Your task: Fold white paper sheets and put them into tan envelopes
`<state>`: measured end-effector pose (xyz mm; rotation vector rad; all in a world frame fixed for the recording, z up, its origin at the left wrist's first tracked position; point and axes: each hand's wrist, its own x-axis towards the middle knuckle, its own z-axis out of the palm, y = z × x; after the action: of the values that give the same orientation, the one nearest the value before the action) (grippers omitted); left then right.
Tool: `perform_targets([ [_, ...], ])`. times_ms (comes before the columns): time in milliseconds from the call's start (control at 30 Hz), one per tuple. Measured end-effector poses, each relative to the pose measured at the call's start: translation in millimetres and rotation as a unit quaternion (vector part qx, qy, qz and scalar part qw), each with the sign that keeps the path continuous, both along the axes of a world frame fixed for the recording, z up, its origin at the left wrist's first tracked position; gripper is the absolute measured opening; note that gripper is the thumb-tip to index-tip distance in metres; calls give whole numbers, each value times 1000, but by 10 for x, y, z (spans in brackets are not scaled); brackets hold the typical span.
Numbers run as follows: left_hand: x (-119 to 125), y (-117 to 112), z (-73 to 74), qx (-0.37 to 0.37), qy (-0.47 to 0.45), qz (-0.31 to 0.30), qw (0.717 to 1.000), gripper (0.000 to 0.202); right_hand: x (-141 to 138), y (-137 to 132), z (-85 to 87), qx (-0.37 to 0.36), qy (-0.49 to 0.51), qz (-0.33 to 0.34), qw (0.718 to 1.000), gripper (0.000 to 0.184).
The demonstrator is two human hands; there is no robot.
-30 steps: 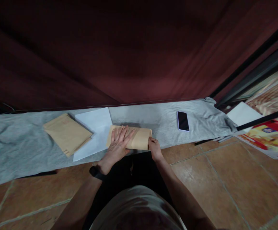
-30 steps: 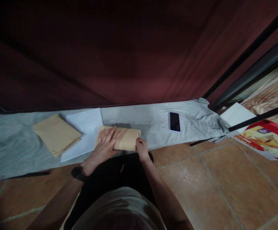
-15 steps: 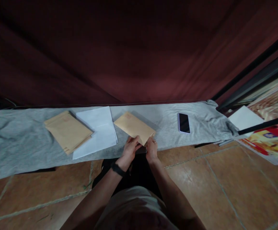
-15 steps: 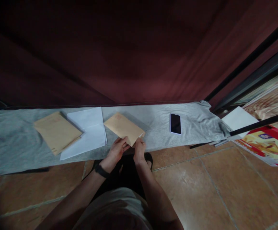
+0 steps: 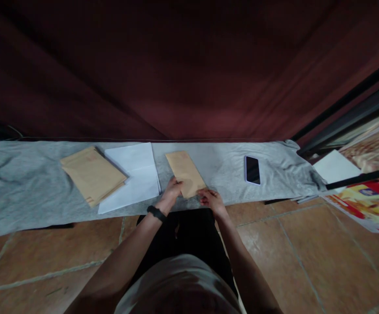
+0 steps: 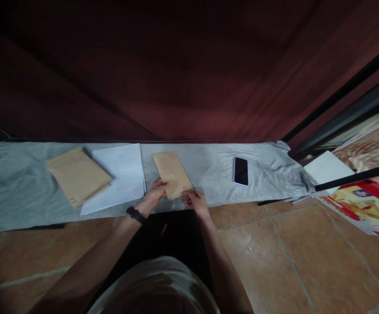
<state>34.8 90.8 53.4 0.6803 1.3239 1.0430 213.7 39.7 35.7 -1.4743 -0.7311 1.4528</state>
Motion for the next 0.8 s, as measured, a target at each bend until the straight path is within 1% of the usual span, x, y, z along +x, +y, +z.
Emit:
perform_targets([
  [67, -10, 36, -7, 13, 10, -18, 1000, 34, 79, -40, 11, 38, -61, -10, 997, 30],
  [100, -12, 56, -12, 17, 16, -29, 999, 34, 116, -57, 18, 76, -115, -15, 990, 29],
  [133, -12, 79, -20, 22, 23, -38, 999, 33, 150, -69, 25, 123, -180, -17, 976, 30],
  [167, -13, 102, -31, 25, 33, -45, 998, 31, 180, -72, 28, 174, -252, -14, 952, 31],
  [200, -14, 125, -44, 29, 46, -48, 997, 30, 203, -67, 25, 222, -319, -5, 921, 32],
  [233, -17, 145, -59, 32, 63, -47, 996, 29, 219, -53, 16, 259, -373, 9, 891, 34],
  [267, -24, 158, -73, 35, 84, -42, 995, 28, 227, -33, -1, 285, -407, 27, 867, 35],
  [333, -47, 153, -92, 38, 131, -26, 990, 32, 221, 14, -55, 322, -445, 78, 832, 38],
  [400, -78, 100, -89, 43, 174, -8, 984, 41, 194, 50, -123, 345, -464, 138, 804, 40],
  [433, -90, 63, -79, 57, 210, -2, 976, 46, 176, 60, -157, 352, -473, 164, 791, 41],
  [467, -95, 27, -65, 81, 258, 0, 963, 50, 159, 64, -187, 356, -483, 183, 779, 42],
  [500, -90, 0, -48, 113, 316, -2, 942, 52, 144, 64, -212, 356, -491, 195, 770, 42],
  [567, -48, 4, -15, 188, 426, -32, 884, 53, 124, 58, -245, 355, -505, 201, 760, 42],
  [600, -11, 45, -3, 224, 458, -58, 858, 52, 120, 55, -252, 353, -510, 200, 758, 42],
  [667, 79, 209, 4, 290, 469, -127, 825, 52, 122, 54, -256, 351, -514, 200, 757, 42],
  [733, 165, 455, -18, 345, 459, -199, 794, 54, 131, 58, -250, 350, -512, 204, 757, 41],
  [800, 224, 726, -68, 358, 475, -253, 763, 55, 141, 64, -240, 348, -508, 209, 759, 41],
])
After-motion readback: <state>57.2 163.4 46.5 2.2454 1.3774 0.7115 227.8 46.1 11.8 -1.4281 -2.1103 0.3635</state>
